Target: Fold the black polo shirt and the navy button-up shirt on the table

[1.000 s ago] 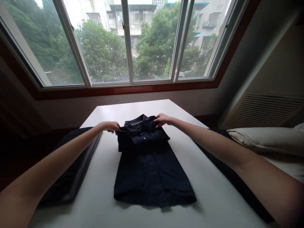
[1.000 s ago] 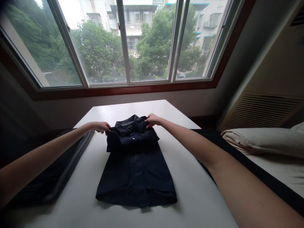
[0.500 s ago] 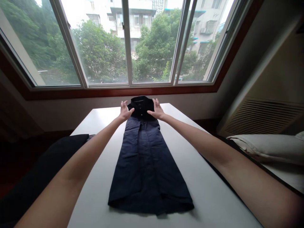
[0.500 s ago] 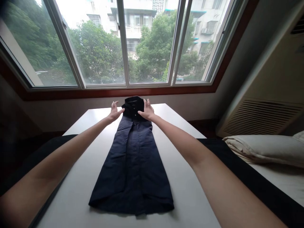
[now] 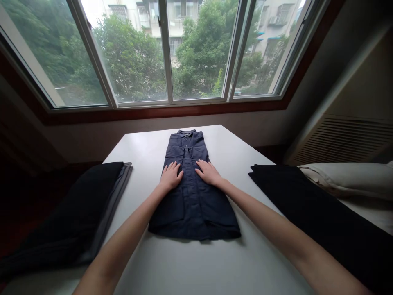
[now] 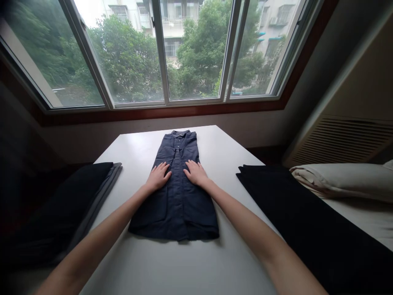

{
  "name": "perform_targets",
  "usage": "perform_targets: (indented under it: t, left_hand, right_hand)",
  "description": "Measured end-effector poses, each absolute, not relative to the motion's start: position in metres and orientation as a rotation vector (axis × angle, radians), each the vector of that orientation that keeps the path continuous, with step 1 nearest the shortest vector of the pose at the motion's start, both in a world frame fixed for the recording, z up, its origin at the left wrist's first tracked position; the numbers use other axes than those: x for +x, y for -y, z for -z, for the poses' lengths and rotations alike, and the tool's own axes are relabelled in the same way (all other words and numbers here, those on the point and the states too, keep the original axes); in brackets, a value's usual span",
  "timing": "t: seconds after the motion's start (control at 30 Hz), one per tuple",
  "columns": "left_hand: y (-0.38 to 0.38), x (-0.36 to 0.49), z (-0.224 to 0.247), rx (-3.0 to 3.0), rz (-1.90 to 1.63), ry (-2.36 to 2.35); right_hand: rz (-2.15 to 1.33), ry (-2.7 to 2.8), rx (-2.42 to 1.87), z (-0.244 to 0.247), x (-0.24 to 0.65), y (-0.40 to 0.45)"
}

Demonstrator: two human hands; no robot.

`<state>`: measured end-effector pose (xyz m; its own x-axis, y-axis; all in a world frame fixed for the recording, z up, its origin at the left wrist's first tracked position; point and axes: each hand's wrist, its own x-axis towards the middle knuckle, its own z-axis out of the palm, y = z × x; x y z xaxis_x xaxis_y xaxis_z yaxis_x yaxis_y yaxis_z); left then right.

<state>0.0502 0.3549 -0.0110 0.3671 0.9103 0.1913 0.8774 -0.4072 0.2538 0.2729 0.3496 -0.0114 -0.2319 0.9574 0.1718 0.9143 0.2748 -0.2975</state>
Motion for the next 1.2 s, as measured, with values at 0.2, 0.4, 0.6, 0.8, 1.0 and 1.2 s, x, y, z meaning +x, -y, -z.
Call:
perform_targets:
  t: [0.2, 0.4, 0.6, 0.8, 1.0, 1.2]
  left_hand:
    - [-0.295, 0.043, 0.005, 2.518, -0.425, -1.647]
    - [-0.215, 0.029, -0.004, 2.527, -0.398, -1.599]
    - [-0.131, 0.008, -0.012, 2.565, -0.393, -1.471]
    - [-0.092, 0.0, -0.014, 2.56, -0.537, -1.443]
    - [-0.095, 0.002, -0.015, 2.544, -0.739, -1.451]
    - [-0.092, 0.002, -0.015, 2.577, -0.774, -1.504]
  right_hand:
    - [-0.146, 2.288, -1.754, 0.01, 0.277, -0.29]
    - [-0.155, 2.339, -1.709, 0.007, 0.286, -0.208]
    - [-0.164, 2.392, -1.592, 0.002, 0.301, -0.126]
    - [-0.242, 2.422, -1.463, -0.008, 0.305, -0.087]
    - [-0.308, 2.373, -1.342, -0.011, 0.298, -0.088]
    - [-0.289, 2.316, -1.226, -0.008, 0.297, -0.087]
